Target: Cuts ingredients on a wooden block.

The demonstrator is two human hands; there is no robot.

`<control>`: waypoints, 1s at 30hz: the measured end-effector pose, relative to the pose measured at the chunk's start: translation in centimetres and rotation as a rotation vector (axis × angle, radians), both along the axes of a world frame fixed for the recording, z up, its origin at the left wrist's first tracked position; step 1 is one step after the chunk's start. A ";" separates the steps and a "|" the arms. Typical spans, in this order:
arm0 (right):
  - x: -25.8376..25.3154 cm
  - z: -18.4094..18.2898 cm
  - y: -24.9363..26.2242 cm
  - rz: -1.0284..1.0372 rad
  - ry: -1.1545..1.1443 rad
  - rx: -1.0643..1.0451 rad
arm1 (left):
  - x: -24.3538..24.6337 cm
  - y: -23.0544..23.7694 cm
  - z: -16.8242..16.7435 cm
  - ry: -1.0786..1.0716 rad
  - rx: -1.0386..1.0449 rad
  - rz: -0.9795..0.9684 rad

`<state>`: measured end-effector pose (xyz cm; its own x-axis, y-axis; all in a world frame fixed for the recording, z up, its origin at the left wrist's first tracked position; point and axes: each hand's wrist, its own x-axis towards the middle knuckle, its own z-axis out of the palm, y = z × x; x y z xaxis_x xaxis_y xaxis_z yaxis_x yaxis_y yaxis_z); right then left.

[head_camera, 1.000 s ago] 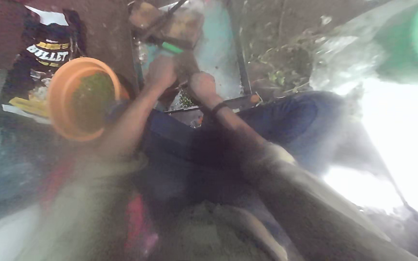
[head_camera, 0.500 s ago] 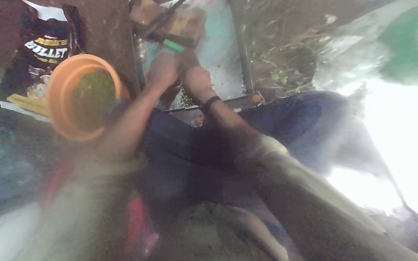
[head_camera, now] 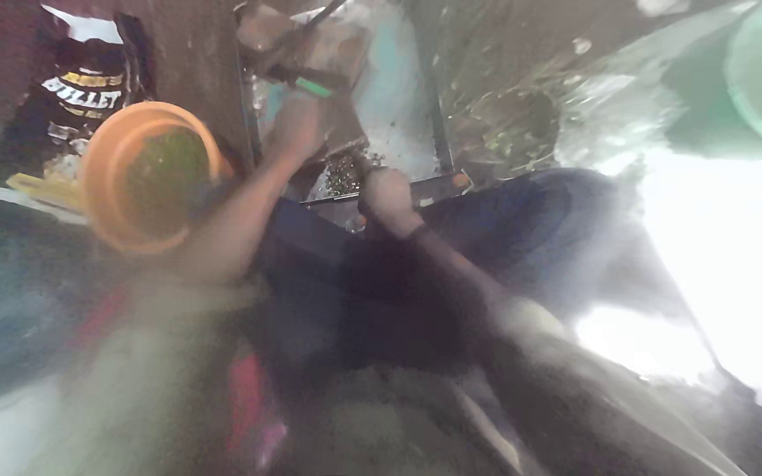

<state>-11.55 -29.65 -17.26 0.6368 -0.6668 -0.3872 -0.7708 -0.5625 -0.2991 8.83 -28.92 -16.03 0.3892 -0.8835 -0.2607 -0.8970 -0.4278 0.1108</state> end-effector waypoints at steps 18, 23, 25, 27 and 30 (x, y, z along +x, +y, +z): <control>0.5 -0.6 1.4 0.014 -0.084 0.016 | -0.5 0.0 0.1 0.003 0.048 0.048; -0.8 0.8 1.1 -0.028 -0.142 0.005 | -0.3 0.1 0.0 -0.006 0.043 0.038; 1.2 2.7 0.1 -0.050 -0.128 0.073 | 0.0 0.1 -0.2 0.008 0.024 0.046; 4.9 1.3 -1.5 -0.038 -0.073 0.046 | 0.3 0.2 -0.8 0.008 -0.002 0.047; 7.8 0.0 -2.6 0.016 -0.114 0.031 | -1.0 1.4 0.7 -0.049 -0.046 0.021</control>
